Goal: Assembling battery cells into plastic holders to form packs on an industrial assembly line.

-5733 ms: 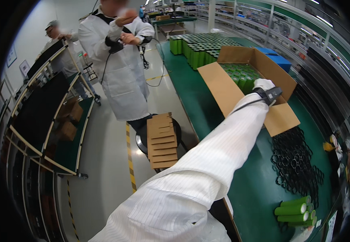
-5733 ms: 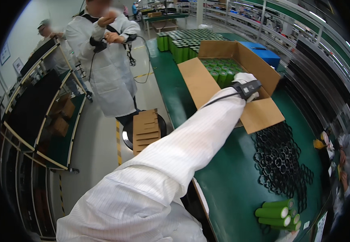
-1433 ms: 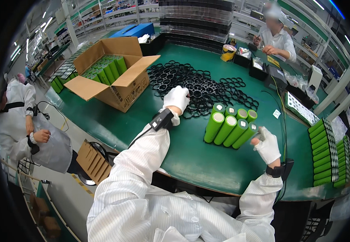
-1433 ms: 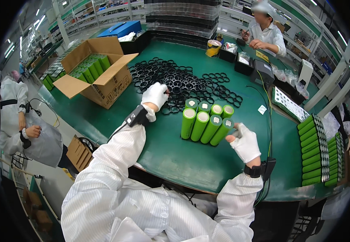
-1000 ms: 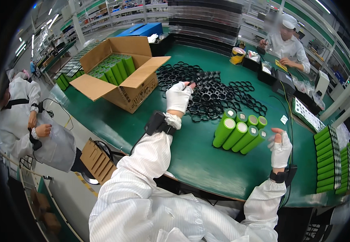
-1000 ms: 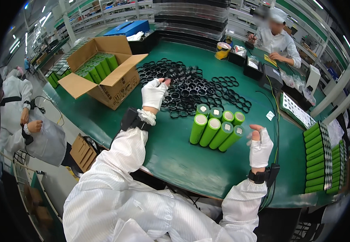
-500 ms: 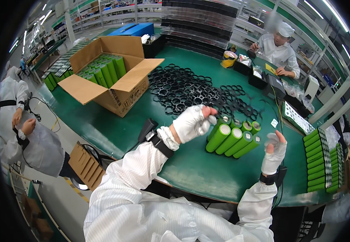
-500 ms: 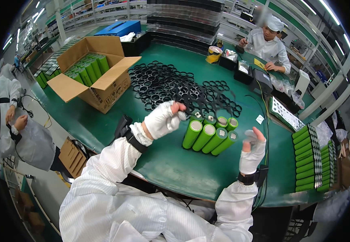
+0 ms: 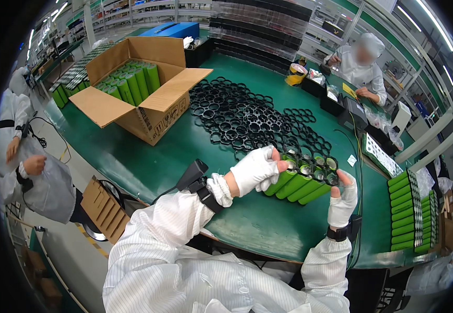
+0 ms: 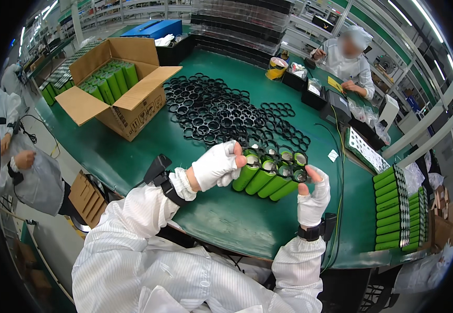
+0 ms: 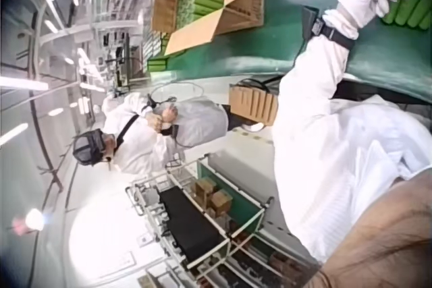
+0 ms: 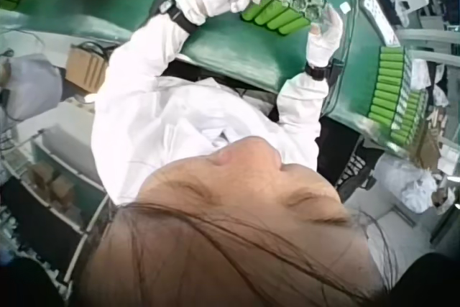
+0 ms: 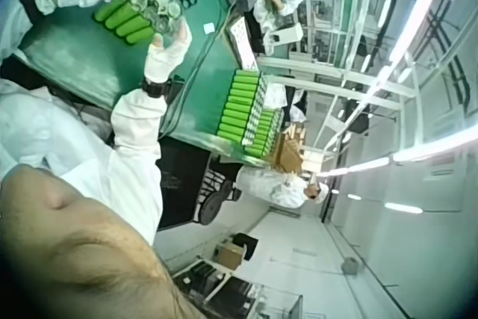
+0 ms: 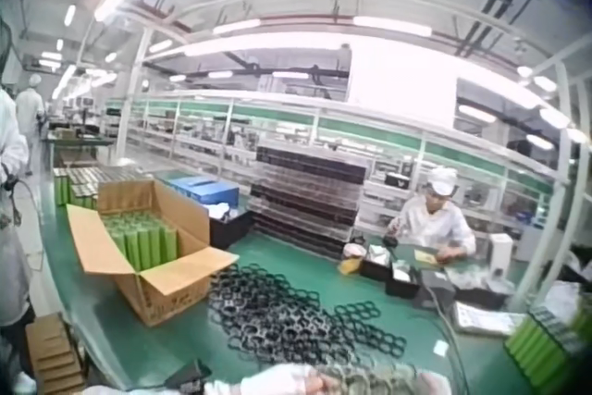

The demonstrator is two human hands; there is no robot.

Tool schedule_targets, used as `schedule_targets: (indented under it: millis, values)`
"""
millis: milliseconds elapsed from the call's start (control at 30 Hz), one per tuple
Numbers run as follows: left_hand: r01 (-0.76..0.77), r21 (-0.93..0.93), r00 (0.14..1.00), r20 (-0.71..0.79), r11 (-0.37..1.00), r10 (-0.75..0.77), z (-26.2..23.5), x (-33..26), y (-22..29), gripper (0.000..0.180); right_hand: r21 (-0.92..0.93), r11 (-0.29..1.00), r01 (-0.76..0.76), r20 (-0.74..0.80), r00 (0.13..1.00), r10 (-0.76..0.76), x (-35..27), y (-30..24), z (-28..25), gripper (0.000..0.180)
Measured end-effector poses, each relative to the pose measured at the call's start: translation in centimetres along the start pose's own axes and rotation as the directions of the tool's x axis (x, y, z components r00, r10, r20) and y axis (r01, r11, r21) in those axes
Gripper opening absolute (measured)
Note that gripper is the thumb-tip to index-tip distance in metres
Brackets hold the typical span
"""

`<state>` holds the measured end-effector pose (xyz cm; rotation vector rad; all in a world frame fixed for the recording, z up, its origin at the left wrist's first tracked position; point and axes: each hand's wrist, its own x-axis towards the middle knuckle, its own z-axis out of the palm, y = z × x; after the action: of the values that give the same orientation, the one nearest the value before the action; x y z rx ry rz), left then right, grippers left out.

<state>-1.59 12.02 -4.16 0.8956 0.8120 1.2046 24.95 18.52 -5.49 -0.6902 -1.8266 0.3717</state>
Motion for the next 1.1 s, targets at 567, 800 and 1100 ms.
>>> schedule_targets:
  millis: [567,800,1100]
  values:
    - [-0.323,0.744,0.881,0.01,0.585,0.474,0.2,0.7,-1.2,0.076,0.173,0.976,-0.13,0.026,0.992,0.127,-0.2,0.1,-0.3,0.032]
    - [-0.349,0.728,0.875,0.028,0.59,0.484,0.1,0.8,-1.3,0.073,0.252,0.943,-0.219,0.045,0.976,0.215,-0.2,0.7,-0.3,0.034]
    - [-0.409,0.746,0.852,0.104,0.526,0.513,0.1,0.5,-1.1,0.072,0.202,0.925,-0.321,0.098,0.947,0.307,0.1,1.0,-1.3,0.032]
